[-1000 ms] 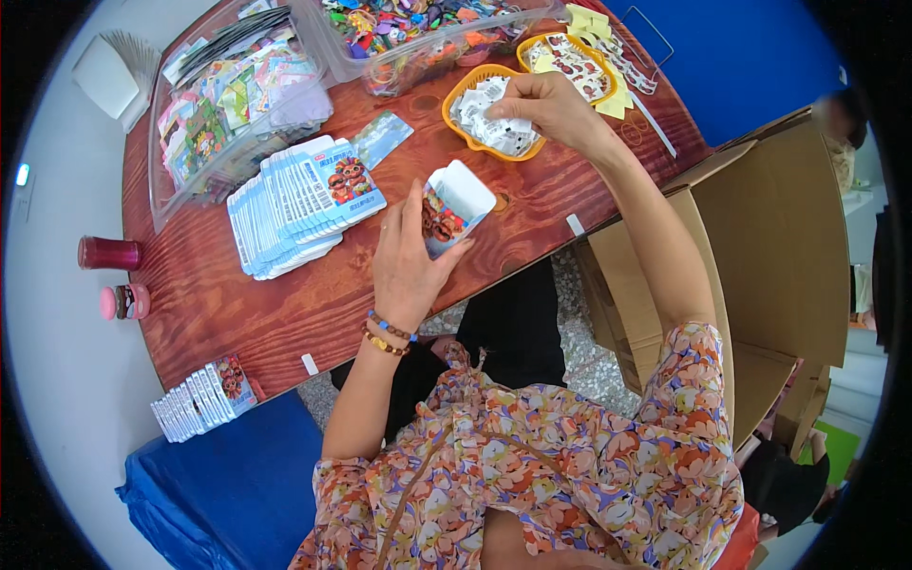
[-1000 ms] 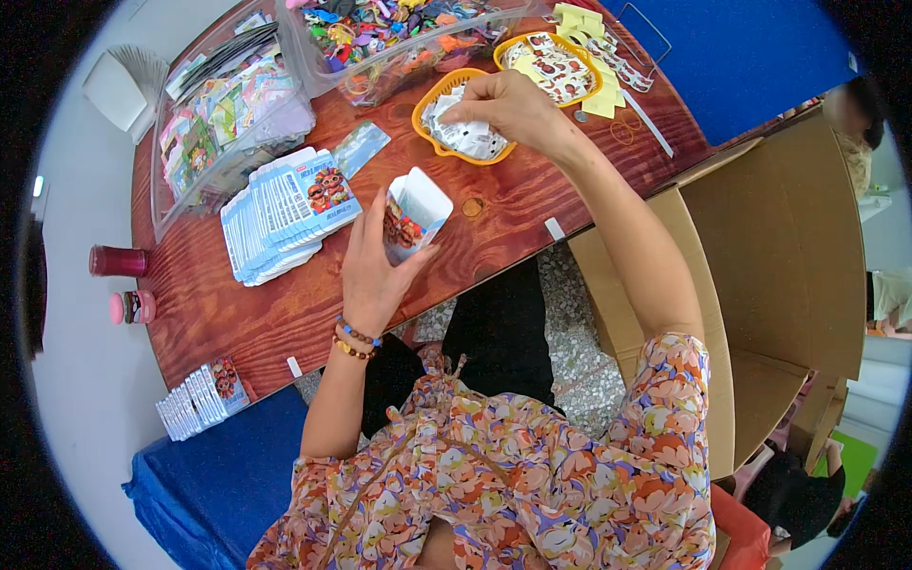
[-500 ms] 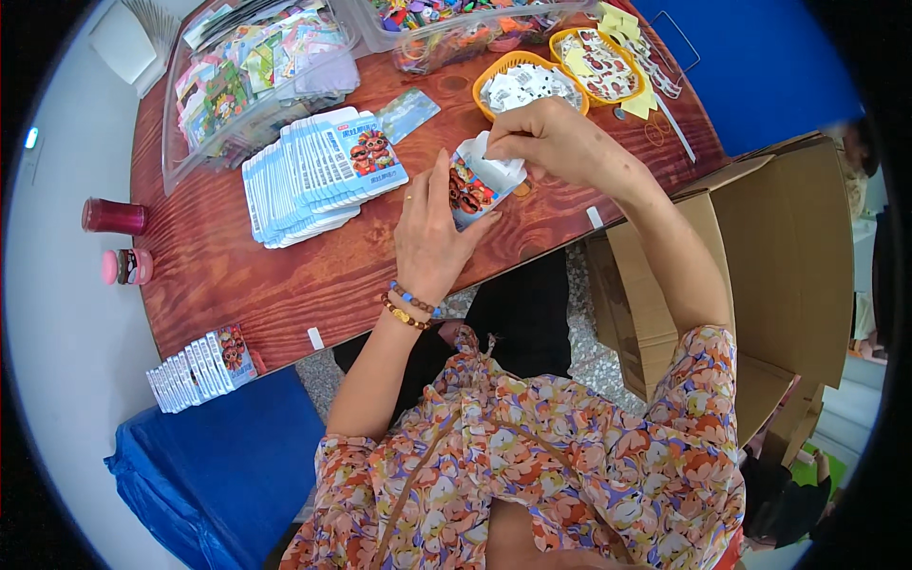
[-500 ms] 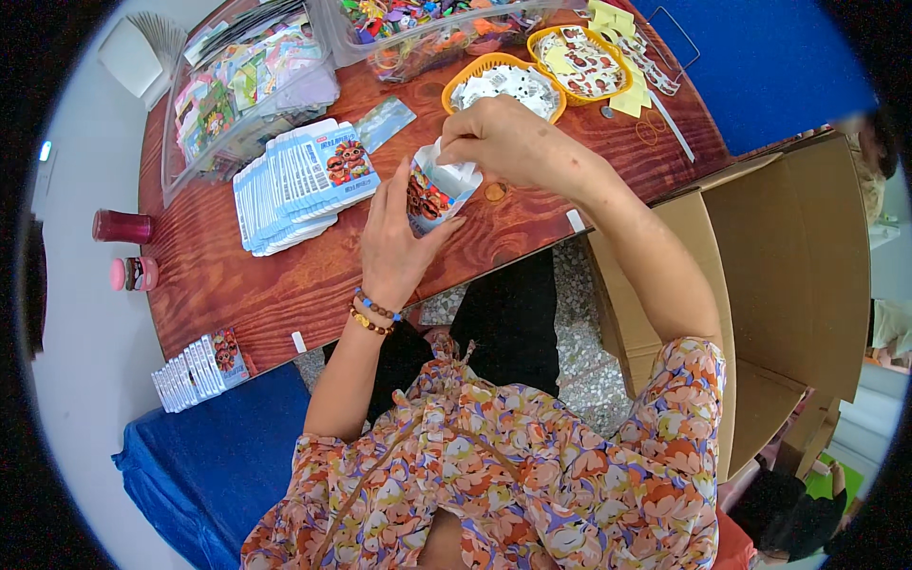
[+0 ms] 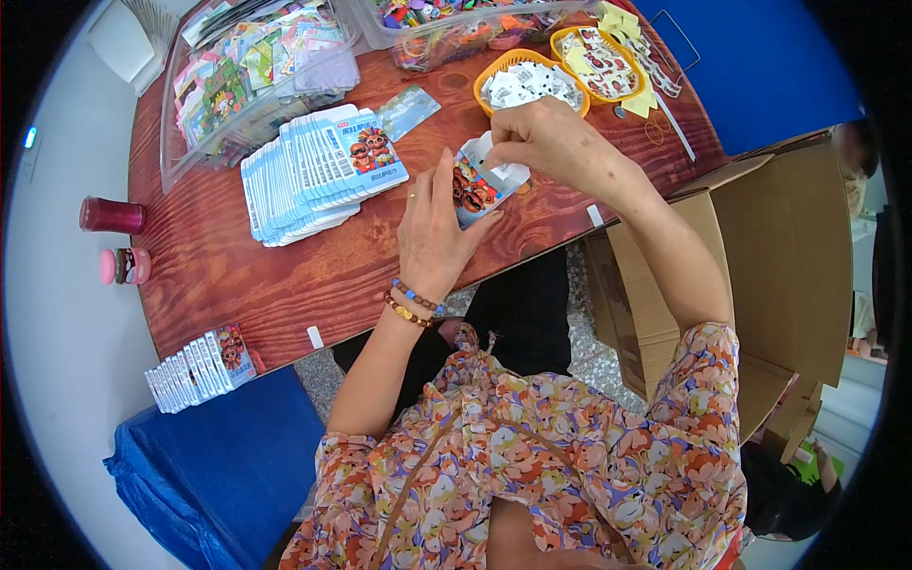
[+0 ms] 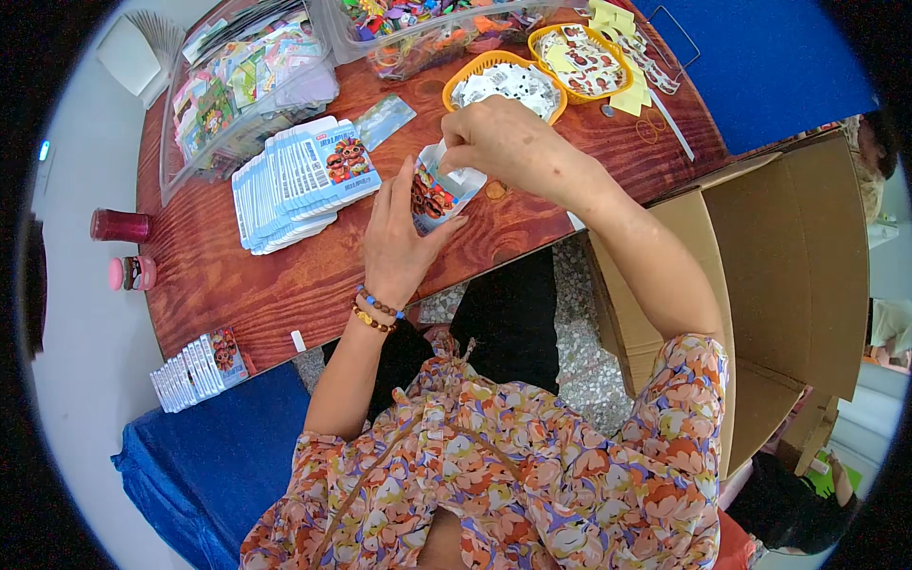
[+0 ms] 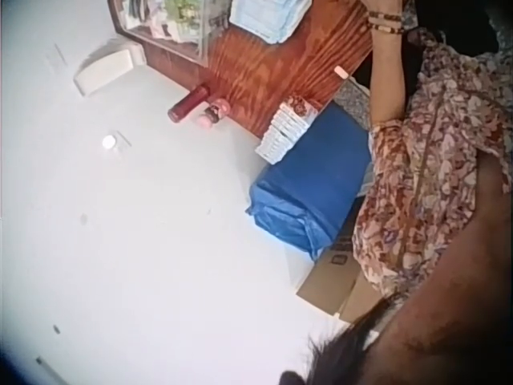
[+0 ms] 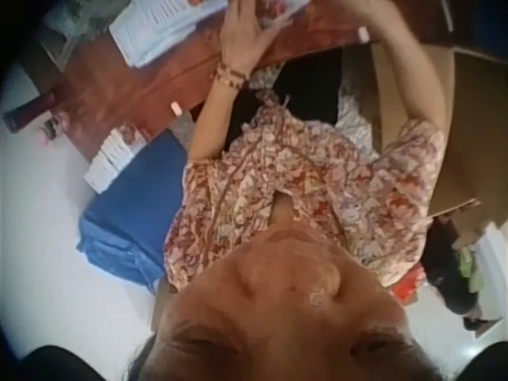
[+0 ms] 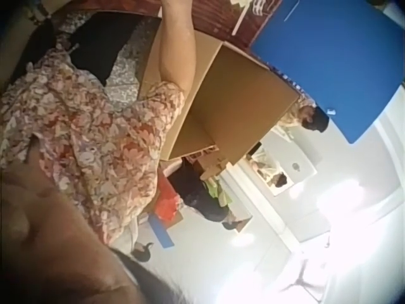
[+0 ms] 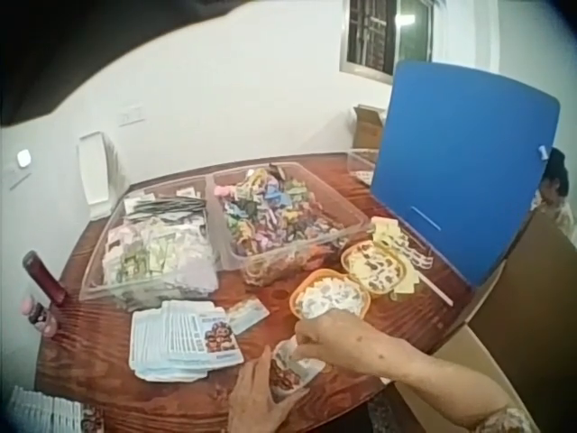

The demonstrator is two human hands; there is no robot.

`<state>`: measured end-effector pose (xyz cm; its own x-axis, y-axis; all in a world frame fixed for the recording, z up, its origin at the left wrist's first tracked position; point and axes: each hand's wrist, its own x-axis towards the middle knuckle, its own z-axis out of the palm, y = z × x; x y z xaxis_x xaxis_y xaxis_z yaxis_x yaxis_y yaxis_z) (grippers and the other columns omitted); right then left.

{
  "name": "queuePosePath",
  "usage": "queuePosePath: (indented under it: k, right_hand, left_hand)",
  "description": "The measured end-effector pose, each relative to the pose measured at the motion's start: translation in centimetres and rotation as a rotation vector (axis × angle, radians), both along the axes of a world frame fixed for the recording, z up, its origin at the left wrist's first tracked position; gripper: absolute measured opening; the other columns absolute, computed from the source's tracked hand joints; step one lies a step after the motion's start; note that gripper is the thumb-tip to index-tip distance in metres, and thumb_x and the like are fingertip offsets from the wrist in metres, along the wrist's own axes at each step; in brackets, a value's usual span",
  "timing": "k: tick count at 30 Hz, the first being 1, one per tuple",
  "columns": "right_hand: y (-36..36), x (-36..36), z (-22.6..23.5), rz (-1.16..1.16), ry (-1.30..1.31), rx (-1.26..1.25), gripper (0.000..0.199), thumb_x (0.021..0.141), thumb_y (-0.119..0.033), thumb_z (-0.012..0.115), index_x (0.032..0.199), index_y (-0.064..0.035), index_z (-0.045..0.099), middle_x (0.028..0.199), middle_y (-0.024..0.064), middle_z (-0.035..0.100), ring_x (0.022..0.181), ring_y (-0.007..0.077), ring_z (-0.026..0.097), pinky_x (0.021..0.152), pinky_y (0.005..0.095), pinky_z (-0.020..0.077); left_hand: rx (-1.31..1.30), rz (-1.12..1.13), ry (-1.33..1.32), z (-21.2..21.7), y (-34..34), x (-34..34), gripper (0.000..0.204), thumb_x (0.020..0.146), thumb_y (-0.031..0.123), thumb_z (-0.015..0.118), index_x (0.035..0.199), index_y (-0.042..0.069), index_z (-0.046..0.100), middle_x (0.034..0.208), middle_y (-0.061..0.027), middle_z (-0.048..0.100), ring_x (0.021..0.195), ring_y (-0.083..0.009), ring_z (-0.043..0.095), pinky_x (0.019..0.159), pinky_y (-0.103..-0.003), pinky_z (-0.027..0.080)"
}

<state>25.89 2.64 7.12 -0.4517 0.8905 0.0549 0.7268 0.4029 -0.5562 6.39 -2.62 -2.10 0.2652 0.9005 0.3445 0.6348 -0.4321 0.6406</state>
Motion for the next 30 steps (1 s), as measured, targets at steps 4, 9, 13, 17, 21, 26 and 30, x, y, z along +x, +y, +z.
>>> queuePosePath:
  k: [4,9,13,17,21,26,30]
  right_hand:
    - [0.0,-0.6,0.4,-0.033,-0.021,-0.01,0.015,0.088,-0.014,0.07,0.085,0.0003,0.071,0.066,0.0104,0.064,0.057,0.0166,0.061,0.056,0.0328,0.0482]
    - [0.2,-0.2,0.5,-0.02,0.064,-0.037,0.014,0.089,-0.014,0.069,0.09,0.0005,0.072,0.066,0.0109,0.065,0.056,0.0164,0.06,0.055,0.0326,0.0482]
    - [2.6,1.8,0.7,-0.234,0.162,-0.053,0.02,0.092,-0.02,0.068,0.093,0.0001,0.072,0.076,0.0124,0.067,0.068,0.0211,0.066,0.064,0.0353,0.0516]
    - [2.5,4.2,-2.6,-0.277,-0.247,0.526,0.027,0.094,-0.027,0.066,0.094,-0.0005,0.071,0.087,0.0134,0.067,0.081,0.0254,0.068,0.074,0.0383,0.0522]
    - [-2.9,0.2,-2.1,-0.474,0.108,0.063,0.018,0.092,-0.018,0.069,0.096,-0.0011,0.068,0.095,0.0143,0.068,0.085,0.023,0.067,0.07,0.0338,0.0521]
    - [-8.2,-3.3,-7.7,-0.472,0.422,0.375,0.026,0.085,-0.004,0.075,0.109,-0.0001,0.066,0.118,0.015,0.066,0.102,0.0253,0.068,0.083,0.0327,0.0546]
    - [-7.9,-3.0,-10.5,-0.499,0.642,0.236,0.032,0.09,0.002,0.068,0.122,0.0015,0.064,0.124,0.0122,0.065,0.109,0.0192,0.066,0.092,0.0303,0.0538]
  left_hand:
    - [-0.008,0.007,-0.012,-0.1,0.1,0.0,0.093,0.072,0.032,0.088,0.145,0.0,0.041,0.124,-0.0203,0.057,0.11,-0.0364,0.06,0.089,-0.044,0.053]
    - [-0.049,0.0,-0.032,-0.5,0.0,0.1,0.094,0.07,0.03,0.088,0.146,0.003,0.04,0.125,-0.0192,0.055,0.112,-0.038,0.058,0.088,-0.046,0.053]
    - [-0.045,0.012,-0.053,-0.7,-0.2,-0.2,0.092,0.071,0.029,0.087,0.145,0.002,0.041,0.125,-0.0197,0.055,0.113,-0.0383,0.057,0.09,-0.046,0.052]
    - [-0.036,0.044,-0.129,-1.0,0.0,0.2,0.087,0.072,0.028,0.087,0.141,0.0,0.042,0.123,-0.0202,0.057,0.113,-0.0378,0.058,0.091,-0.046,0.051]
    - [-0.083,0.202,-0.212,-1.0,-0.3,0.5,0.081,0.074,0.029,0.085,0.138,0.0,0.044,0.121,-0.0199,0.058,0.112,-0.0361,0.059,0.087,-0.047,0.051]
    - [-0.066,0.257,-0.065,-1.6,-1.1,2.4,0.083,0.075,0.031,0.084,0.139,-0.001,0.042,0.123,-0.0195,0.057,0.113,-0.0358,0.057,0.09,-0.05,0.045]
    - [0.015,0.196,-0.113,-2.6,-2.0,2.2,0.079,0.08,0.029,0.081,0.14,-0.002,0.041,0.128,-0.0198,0.055,0.117,-0.0358,0.055,0.099,-0.051,0.04]
